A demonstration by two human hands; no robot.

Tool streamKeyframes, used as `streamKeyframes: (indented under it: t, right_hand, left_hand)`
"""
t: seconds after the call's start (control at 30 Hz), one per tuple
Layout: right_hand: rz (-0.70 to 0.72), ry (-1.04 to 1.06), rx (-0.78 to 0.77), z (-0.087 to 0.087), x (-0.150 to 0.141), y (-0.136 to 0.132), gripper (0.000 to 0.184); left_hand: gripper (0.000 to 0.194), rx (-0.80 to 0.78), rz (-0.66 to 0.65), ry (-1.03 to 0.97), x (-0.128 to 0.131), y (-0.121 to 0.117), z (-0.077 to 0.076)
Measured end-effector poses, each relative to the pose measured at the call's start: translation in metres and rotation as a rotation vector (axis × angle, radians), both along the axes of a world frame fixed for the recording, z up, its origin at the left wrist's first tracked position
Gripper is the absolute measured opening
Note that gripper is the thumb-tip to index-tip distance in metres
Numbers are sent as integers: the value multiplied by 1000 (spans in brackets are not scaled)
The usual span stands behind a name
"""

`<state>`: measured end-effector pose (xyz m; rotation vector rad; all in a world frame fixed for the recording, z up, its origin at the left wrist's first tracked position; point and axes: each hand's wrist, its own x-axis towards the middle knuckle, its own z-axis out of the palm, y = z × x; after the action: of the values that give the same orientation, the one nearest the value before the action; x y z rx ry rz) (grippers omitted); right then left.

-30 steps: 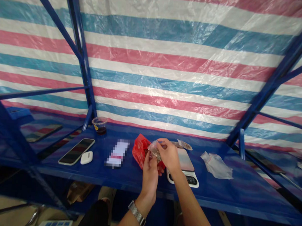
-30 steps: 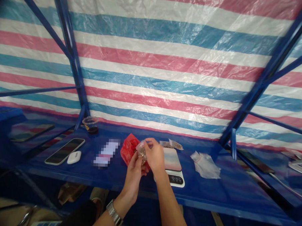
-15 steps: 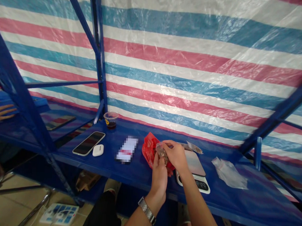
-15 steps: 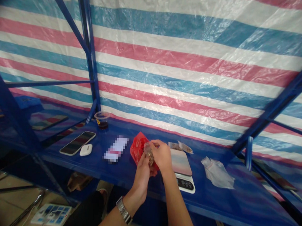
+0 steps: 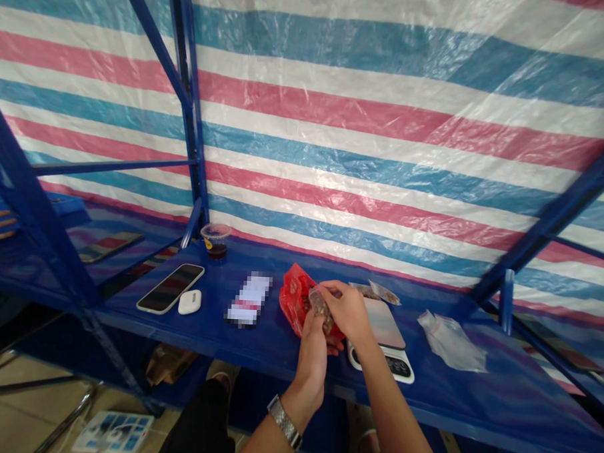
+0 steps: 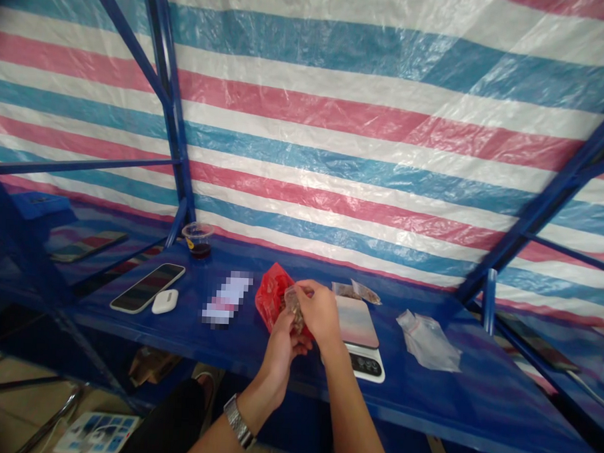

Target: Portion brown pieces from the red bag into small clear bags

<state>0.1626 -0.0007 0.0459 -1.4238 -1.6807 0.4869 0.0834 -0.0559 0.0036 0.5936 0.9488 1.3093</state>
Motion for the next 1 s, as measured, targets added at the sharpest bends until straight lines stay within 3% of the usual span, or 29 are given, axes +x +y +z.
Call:
streamKeyframes:
  t: [0.2, 0.43, 0.63, 0.8, 1.0]
  right_hand:
    - [16, 105, 2, 1, 2, -5, 25]
    - [105, 508, 10, 11, 12, -21, 41]
    - [105, 565, 3, 17, 28, -34, 41]
    - [-117, 517, 10, 3, 73, -23, 42]
    - [-427, 71, -53, -24, 125, -17, 30]
  left_hand:
    - [63, 47, -9, 89, -1, -3, 3]
    - [57, 353, 203, 602, -6, -20, 16]
    - [55, 482, 217, 770, -8, -28, 22]
    - [59, 467, 228, 790, -12, -27, 23]
    - [57, 475, 219, 792, -16, -26, 20]
